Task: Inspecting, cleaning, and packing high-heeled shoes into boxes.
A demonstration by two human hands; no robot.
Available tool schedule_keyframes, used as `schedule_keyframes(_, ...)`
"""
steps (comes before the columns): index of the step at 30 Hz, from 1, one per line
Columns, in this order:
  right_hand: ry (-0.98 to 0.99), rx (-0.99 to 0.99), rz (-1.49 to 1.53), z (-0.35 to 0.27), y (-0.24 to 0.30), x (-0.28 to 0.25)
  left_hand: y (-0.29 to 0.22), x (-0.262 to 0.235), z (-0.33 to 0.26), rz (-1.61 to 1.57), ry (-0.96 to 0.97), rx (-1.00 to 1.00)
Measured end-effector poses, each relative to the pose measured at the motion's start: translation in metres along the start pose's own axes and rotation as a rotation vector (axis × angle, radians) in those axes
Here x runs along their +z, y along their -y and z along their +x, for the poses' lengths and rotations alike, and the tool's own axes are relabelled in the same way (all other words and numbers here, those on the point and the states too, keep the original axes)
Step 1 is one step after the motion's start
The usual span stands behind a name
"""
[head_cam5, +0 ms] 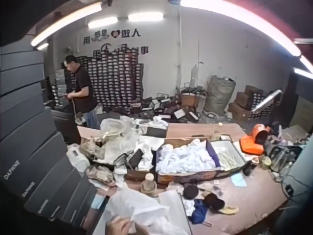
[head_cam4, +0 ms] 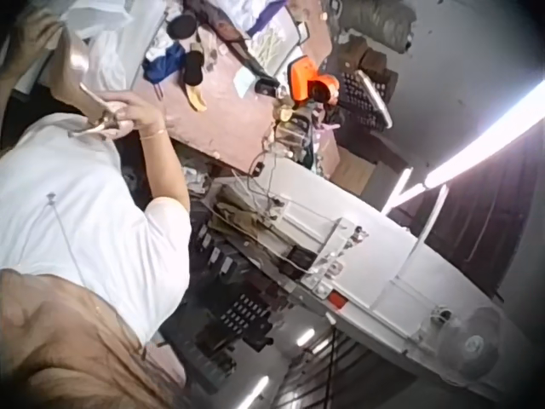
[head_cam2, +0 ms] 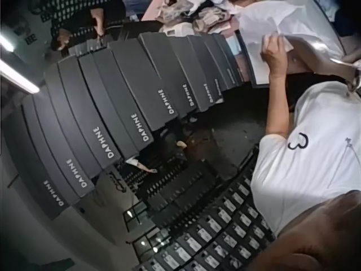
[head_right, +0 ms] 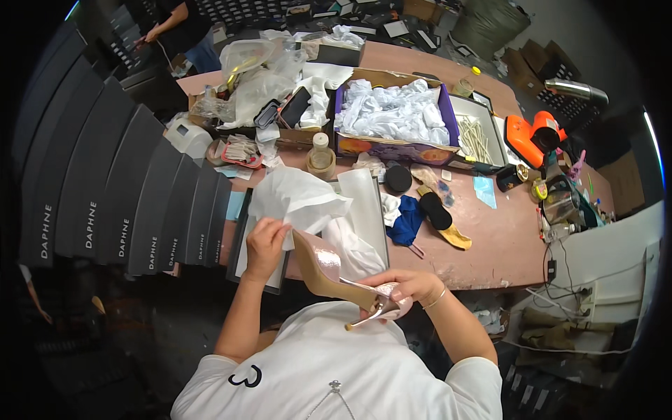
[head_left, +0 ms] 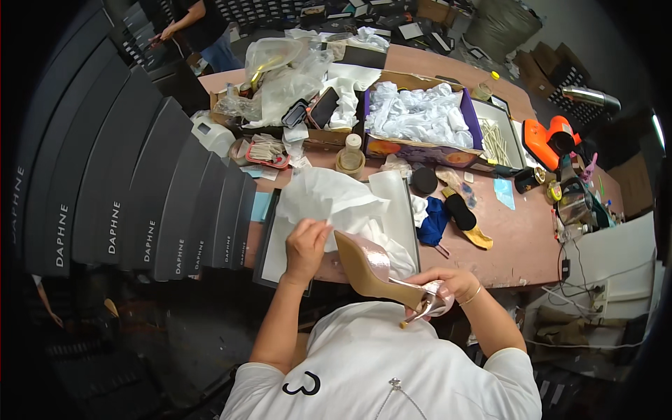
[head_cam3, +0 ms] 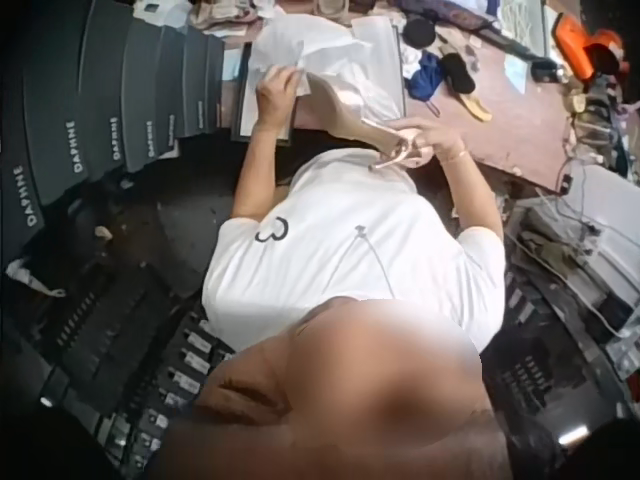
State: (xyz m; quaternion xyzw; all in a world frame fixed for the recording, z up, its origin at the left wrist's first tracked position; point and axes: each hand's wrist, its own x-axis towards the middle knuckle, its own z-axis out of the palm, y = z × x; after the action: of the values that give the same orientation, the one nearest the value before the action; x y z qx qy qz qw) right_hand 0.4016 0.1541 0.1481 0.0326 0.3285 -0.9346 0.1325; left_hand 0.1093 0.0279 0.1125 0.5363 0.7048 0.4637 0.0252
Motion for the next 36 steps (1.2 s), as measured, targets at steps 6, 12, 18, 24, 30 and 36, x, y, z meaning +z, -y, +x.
schedule_keyframes(6, -0.252, -0.150, -0.037, 0.066, -0.015, 0.007, -0.043, -0.046, -0.002, -0.188, 0.177, 0.334)
schedule_keyframes(12, -0.859, -0.350, -0.085, 0.106, -0.040, 0.035, -0.075, -0.023, -0.018, -0.335, 0.302, 0.481)
schedule_keyframes(18, -0.660, -0.567, 0.210, 0.084, -0.020, 0.002, -0.097, 0.004, -0.037, -0.382, 0.325, 0.386)
schedule_keyframes(24, -0.910, -0.855, -0.584, 0.096, -0.075, -0.017, -0.121, 0.013, -0.044, -0.572, 0.348, 0.494)
schedule_keyframes(30, -0.863, -0.824, -0.604, 0.106, -0.068, -0.016, -0.119, 0.010, -0.060, -0.618, 0.683, 0.534)
schedule_keyframes(36, -0.906, -0.715, -1.058, 0.105, -0.083, -0.006, -0.071, -0.007, -0.062, -1.177, 0.165, -0.687)
